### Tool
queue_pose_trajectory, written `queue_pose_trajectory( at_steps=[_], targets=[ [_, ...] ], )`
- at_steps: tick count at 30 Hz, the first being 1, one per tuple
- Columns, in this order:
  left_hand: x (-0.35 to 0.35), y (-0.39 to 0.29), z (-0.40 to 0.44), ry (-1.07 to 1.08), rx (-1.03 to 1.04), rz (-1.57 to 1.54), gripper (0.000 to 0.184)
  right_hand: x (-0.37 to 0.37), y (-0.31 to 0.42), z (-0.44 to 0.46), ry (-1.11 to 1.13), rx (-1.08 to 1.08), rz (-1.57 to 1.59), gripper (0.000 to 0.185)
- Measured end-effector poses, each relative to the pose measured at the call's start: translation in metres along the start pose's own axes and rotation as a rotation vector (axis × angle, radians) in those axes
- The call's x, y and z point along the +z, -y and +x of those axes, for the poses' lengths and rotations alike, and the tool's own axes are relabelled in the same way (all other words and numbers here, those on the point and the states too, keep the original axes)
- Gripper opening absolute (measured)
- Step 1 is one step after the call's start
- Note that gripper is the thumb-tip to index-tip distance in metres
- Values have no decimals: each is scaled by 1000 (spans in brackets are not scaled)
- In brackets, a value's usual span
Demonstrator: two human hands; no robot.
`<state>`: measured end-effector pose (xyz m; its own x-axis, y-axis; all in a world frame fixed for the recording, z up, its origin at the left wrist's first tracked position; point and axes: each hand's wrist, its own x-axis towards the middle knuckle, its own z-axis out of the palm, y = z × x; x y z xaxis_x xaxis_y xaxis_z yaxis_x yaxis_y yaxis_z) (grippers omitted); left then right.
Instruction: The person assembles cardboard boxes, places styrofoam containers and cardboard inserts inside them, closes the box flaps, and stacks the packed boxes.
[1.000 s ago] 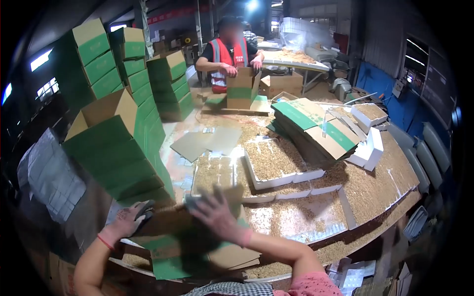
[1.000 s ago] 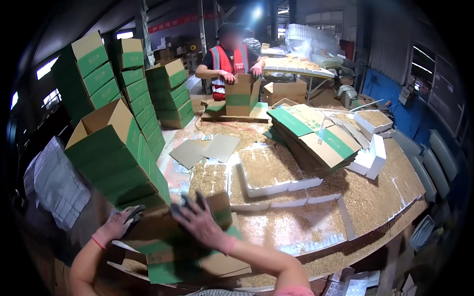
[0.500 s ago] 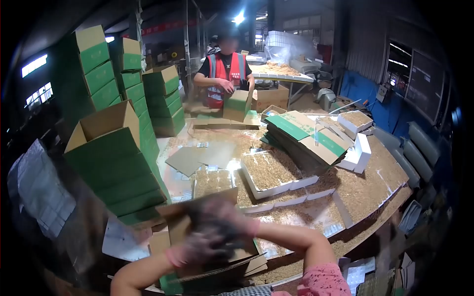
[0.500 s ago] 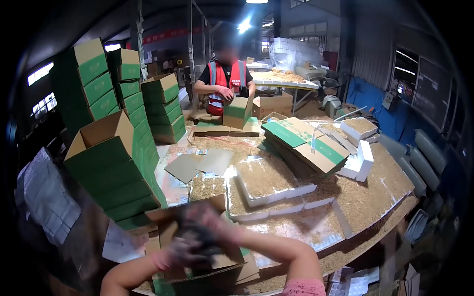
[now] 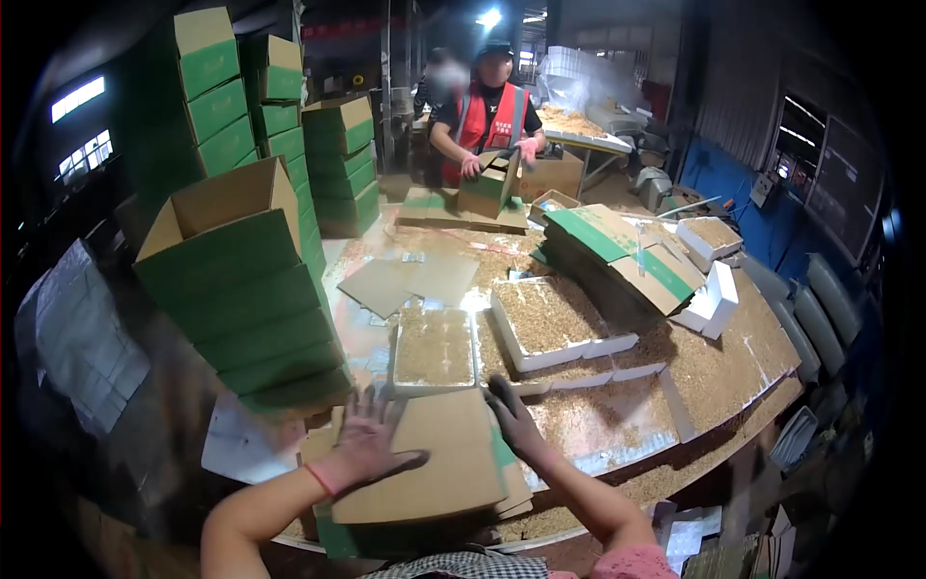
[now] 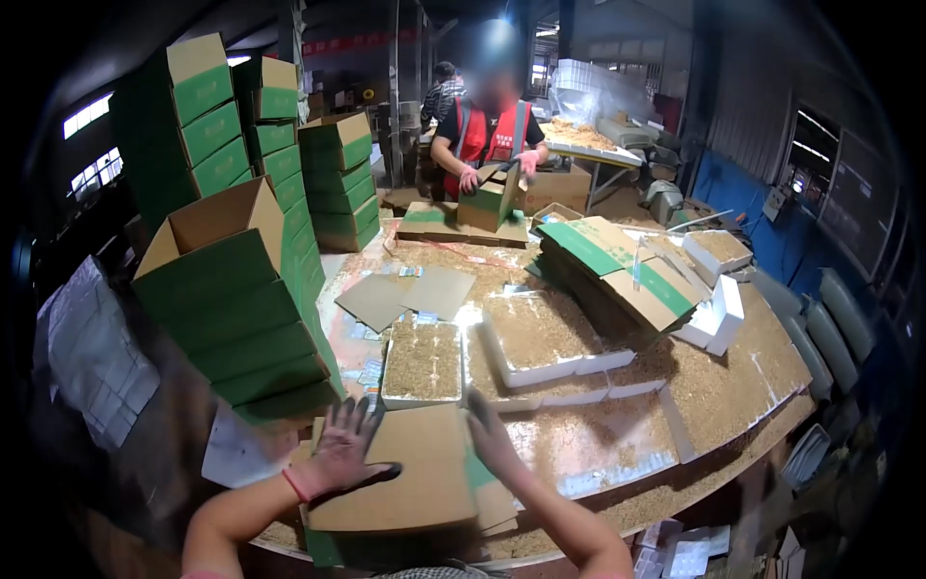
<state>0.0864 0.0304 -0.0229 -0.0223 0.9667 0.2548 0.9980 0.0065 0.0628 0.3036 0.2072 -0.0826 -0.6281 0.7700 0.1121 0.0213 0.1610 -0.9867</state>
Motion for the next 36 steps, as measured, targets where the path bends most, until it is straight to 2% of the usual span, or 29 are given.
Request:
queue_pose_trajectory(
  at_steps=[2, 3, 4, 5, 6, 8, 9, 10, 11, 12, 13, 14, 15, 16, 17, 18, 21, 23, 24, 25, 26, 27, 28, 30, 33, 34, 36],
  targets=[
    [-19, 25, -22, -11, 34, -69, 95, -5, -46, -63, 152, 207, 275, 63],
    [-24, 40, -35, -47, -23, -178, 94, 7, -80, -95, 175, 300, 422, 65],
    [-24, 53, -53, -74, -95, -298, 92, 14, -54, -93, 270, 256, 39, 63],
    [-10, 71, -68, -189, -53, -245, 89, 22, -24, -90, 367, 174, -427, 61],
    [10, 96, -84, -266, 68, -407, 78, 29, 6, -86, 440, 80, -805, 59],
    [51, 91, -107, -69, -206, -805, 64, 18, 133, -62, 384, 250, 447, 43],
    [52, 87, -115, -113, -143, -674, 57, 23, 162, -48, 482, 76, 106, 45],
    [51, 81, -118, -166, -78, -547, 50, 42, 176, -44, 487, -370, -519, 53],
    [41, 68, -113, -215, -108, -494, 51, 76, 183, -44, 595, -366, -698, 58],
    [27, 63, -105, -219, -160, -423, 54, 113, 148, -44, 648, -609, -930, 60],
    [14, 58, -97, -218, -213, -352, 58, 147, 97, -54, 588, -787, -745, 50],
    [22, 57, -93, -249, -362, -725, 61, 169, 70, -65, 691, -849, -810, 45],
    [31, 55, -90, -346, -514, -1096, 67, 188, 41, -82, 689, -968, -875, 41],
    [10, 45, -85, -249, -629, -1221, 69, 183, 46, -82, 654, -981, -807, 42],
    [24, 68, -96, -236, -674, -1429, 71, 158, 73, -78, 583, -893, -711, 39],
    [8, 69, -99, -261, -668, -1389, 69, 122, 106, -66, 511, -803, -609, 35],
    [-21, 96, -118, -240, -739, -1343, 65, 28, 68, -28, 152, -222, -988, 29],
    [14, 122, -137, -232, -887, -1138, 64, -18, -18, -8, -382, -212, -683, 80],
    [44, 136, -147, -214, -988, -942, 64, -6, -79, -24, -356, -137, -792, 91],
    [54, 140, -148, -187, -1064, -882, 64, 8, -110, -49, -192, -109, -886, 95],
    [33, 117, -131, -142, -1146, -941, 64, 23, -103, -74, 38, -32, -1125, 87],
    [12, 95, -114, -96, -1229, -996, 64, 19, -94, -83, 83, 1, -1104, 75],
    [13, 87, -116, -20, -1291, -1033, 64, 12, -83, -94, 92, 4, -1101, 75],
    [23, 65, -131, -25, -1272, -1141, 59, -2, -69, -123, 32, 142, -996, 67],
    [13, -10, -83, -214, -712, -999, 63, -43, -78, -157, -12, 149, -1151, 69],
    [15, -20, -74, -227, -738, -1173, 63, -60, -86, -142, -113, -39, -1211, 69],
    [24, -21, -63, -189, -743, -1282, 65, -75, -67, -68, -469, -142, -973, 63]
  ],
)
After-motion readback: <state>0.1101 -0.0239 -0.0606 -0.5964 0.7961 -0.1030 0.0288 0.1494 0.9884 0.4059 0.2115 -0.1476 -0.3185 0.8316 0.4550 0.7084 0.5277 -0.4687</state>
